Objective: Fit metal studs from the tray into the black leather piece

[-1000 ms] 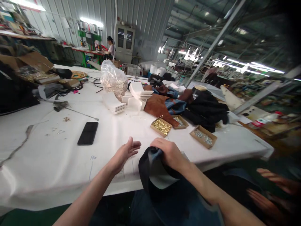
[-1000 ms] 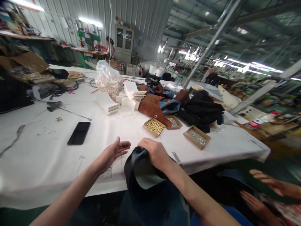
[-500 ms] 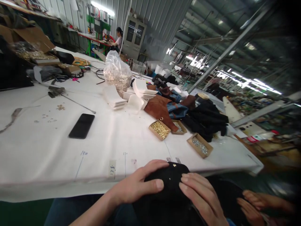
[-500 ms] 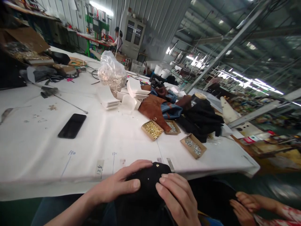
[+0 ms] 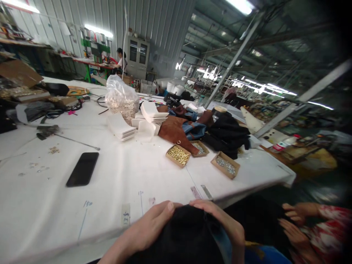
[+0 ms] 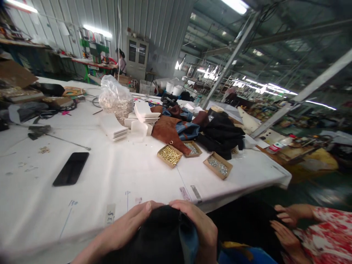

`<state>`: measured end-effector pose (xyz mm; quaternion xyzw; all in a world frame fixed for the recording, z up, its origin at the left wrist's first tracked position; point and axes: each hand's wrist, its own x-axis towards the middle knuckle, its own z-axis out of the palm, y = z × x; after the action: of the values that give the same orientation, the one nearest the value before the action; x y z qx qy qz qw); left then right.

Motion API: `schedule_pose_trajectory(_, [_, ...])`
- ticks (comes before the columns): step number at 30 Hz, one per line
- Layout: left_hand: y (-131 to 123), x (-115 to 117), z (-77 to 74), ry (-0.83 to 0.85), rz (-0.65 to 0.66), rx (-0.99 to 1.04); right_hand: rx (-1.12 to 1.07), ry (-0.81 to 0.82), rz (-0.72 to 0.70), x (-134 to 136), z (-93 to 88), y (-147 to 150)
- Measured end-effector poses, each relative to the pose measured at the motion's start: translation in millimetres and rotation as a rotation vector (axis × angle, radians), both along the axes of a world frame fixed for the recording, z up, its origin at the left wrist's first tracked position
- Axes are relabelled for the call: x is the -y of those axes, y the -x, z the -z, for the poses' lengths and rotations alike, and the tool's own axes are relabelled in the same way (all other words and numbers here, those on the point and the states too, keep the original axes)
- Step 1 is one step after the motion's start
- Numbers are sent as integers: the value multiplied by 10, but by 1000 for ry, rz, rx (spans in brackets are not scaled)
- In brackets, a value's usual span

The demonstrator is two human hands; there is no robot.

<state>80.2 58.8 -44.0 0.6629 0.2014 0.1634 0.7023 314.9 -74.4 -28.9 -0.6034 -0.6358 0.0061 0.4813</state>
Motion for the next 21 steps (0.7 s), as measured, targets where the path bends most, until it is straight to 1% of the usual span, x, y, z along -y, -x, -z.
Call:
schedule_pose_trajectory(1, [-47, -78, 41, -49, -32, -56, -16, 17, 7, -32, 36, -29])
schedule_pose_trajectory(3, [-165, -328, 131, -188, -136, -154, -33, 53, 37, -112, 127, -100])
schedule_pose_trajectory(6, [-405, -884, 220, -443, -287, -250, -50, 20, 91, -266, 298, -203])
schedule_pose_trajectory(8, [-622, -1288, 216, -564, -308, -272, -47, -37, 112, -373, 412, -244])
schedule_pose_trajectory(11, [-1061, -1793, 145, -705, -270, -289, -15, -85, 120, -507, 549, -266])
schedule_pose_trajectory(14, [-1629, -2123, 100, -846, -190, -315, 6, -78, 131, -586, 627, -277])
schedule_pose_trajectory(16, [-2029, -2264, 127, -932, -117, -354, 28, -74, 133, -612, 653, -291])
schedule_pose_trajectory(18, [-2389, -2365, 197, -1004, -50, -417, 54, -82, 141, -629, 673, -312])
schedule_pose_trajectory(21, [-2770, -2466, 336, -1080, 25, -525, 65, -107, 173, -658, 724, -342])
